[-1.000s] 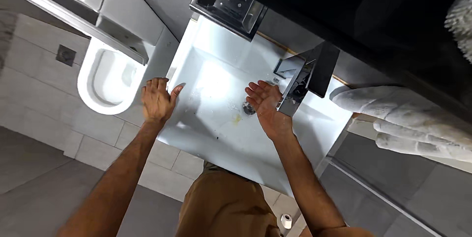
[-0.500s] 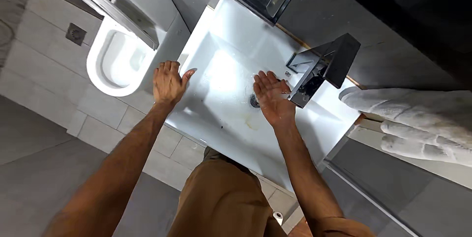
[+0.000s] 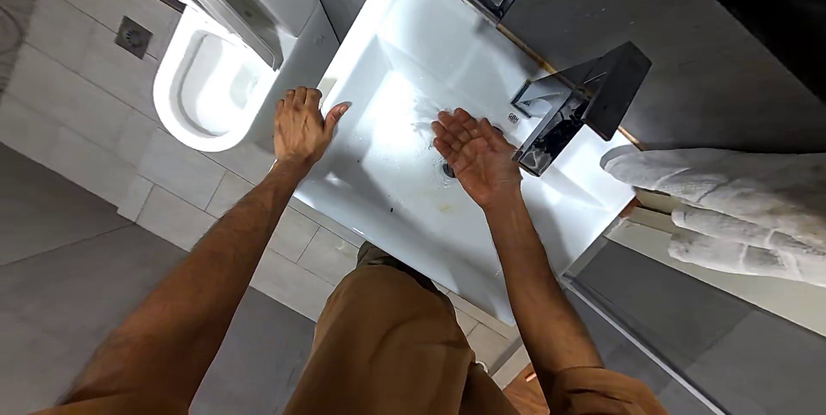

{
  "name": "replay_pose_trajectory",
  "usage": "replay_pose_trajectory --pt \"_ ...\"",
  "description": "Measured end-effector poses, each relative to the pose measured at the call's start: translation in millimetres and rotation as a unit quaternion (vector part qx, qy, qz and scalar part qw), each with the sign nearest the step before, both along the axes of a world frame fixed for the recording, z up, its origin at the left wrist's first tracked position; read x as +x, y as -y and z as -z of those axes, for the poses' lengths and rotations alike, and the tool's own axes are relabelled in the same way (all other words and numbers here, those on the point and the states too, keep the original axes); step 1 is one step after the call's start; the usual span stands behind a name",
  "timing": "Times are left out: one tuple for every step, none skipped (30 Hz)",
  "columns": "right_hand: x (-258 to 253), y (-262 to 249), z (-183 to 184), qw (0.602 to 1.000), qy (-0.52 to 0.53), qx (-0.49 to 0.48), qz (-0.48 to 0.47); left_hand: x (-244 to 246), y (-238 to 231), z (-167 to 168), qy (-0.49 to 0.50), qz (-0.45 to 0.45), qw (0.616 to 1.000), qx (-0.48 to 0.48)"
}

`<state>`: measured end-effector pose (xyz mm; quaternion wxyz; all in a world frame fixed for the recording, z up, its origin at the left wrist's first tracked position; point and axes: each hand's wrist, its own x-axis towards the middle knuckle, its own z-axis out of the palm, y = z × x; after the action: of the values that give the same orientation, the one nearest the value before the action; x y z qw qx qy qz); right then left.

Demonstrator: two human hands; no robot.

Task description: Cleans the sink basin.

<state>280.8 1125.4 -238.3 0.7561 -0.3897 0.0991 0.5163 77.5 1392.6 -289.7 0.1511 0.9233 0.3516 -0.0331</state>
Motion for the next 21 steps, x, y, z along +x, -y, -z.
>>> replay_pose_trajectory --pt "-0.8 0.5 -0.6 0.999 0.001 -0.009 0.041 0.3 0.2 0.0 0.0 0.0 1.0 -0.001" --pt "-1.1 3.1 2.1 0.995 -0.004 -0.017 0.101 0.5 0.7 -0.3 0.0 0.0 1.0 -0.002" --pt "-0.9 4.7 6.6 0.985 -0.013 -0.025 0.168 1.0 0.8 -0.5 0.001 0.0 1.0 -0.002" --pt "-0.7 4.5 11.1 0.976 -0.018 -0.028 0.216 1.5 0.3 -0.5 0.001 -0.001 1.0 -0.001" --pt "-1.9 3.3 13.8 0.972 -0.012 -0.028 0.232 1.5 0.1 -0.2 0.001 -0.001 1.0 -0.001" --pt "-4.2 1.3 13.7 0.977 -0.003 -0.023 0.211 0.9 0.7 0.0 -0.001 -0.002 1.0 -0.002" --pt "-6.5 -2.3 11.2 0.988 0.012 -0.016 0.151 0.5 0.9 0.6 -0.003 -0.001 1.0 -0.001" --pt "-8.0 -7.4 5.9 0.997 0.025 -0.014 0.067 0.4 0.7 0.8 -0.002 0.0 1.0 0.0" --pt "-9.2 -12.3 0.8 0.999 0.03 -0.009 -0.007 0.1 0.3 0.9 0.003 0.002 1.0 0.002" --pt "-11.4 -15.2 -3.5 0.998 0.038 -0.017 -0.045 -0.7 0.3 0.5 0.007 0.005 1.0 0.003" --pt "-12.6 -14.1 -5.0 0.998 0.04 -0.032 -0.038 -1.1 0.5 0.2 0.01 0.008 1.0 0.003" --pt "-11.7 -10.0 -3.1 0.998 0.035 -0.051 0.01 -0.7 0.2 0.3 0.012 0.01 1.0 0.003" --pt "-8.7 -2.8 3.4 0.995 0.022 -0.057 0.074 -0.1 0.2 0.4 0.012 0.011 1.0 0.003" --pt "-5.3 4.6 11.5 0.988 0.006 -0.054 0.141 0.3 -0.1 0.6 0.013 0.01 1.0 0.001" --pt "-2.8 10.5 17.9 0.98 -0.01 -0.047 0.195 0.3 -0.6 0.6 0.017 0.012 1.0 -0.002" --pt "-2.3 13.9 21.3 0.973 -0.019 -0.043 0.224 -0.3 -0.6 1.1 0.019 0.013 1.0 -0.003" --pt "-3.8 13.5 22.4 0.972 -0.013 -0.045 0.229 -0.7 -0.6 1.6 0.021 0.013 1.0 -0.002" --pt "-7.3 10.5 21.0 0.98 0.018 -0.055 0.19 -0.8 -0.9 1.9 0.02 0.013 1.0 -0.001" --pt "-11.9 7.2 16.1 0.99 0.069 -0.067 0.103 -1.0 -0.9 1.7 0.018 0.013 1.0 -0.002" --pt "-15.9 3.5 7.6 0.99 0.117 -0.069 -0.02 -1.4 -0.1 1.1 0.014 0.013 1.0 -0.003" --pt "-18.2 -1.3 -0.9 0.976 0.152 -0.06 -0.144 -1.8 0.2 0.8 0.012 0.012 1.0 -0.002"
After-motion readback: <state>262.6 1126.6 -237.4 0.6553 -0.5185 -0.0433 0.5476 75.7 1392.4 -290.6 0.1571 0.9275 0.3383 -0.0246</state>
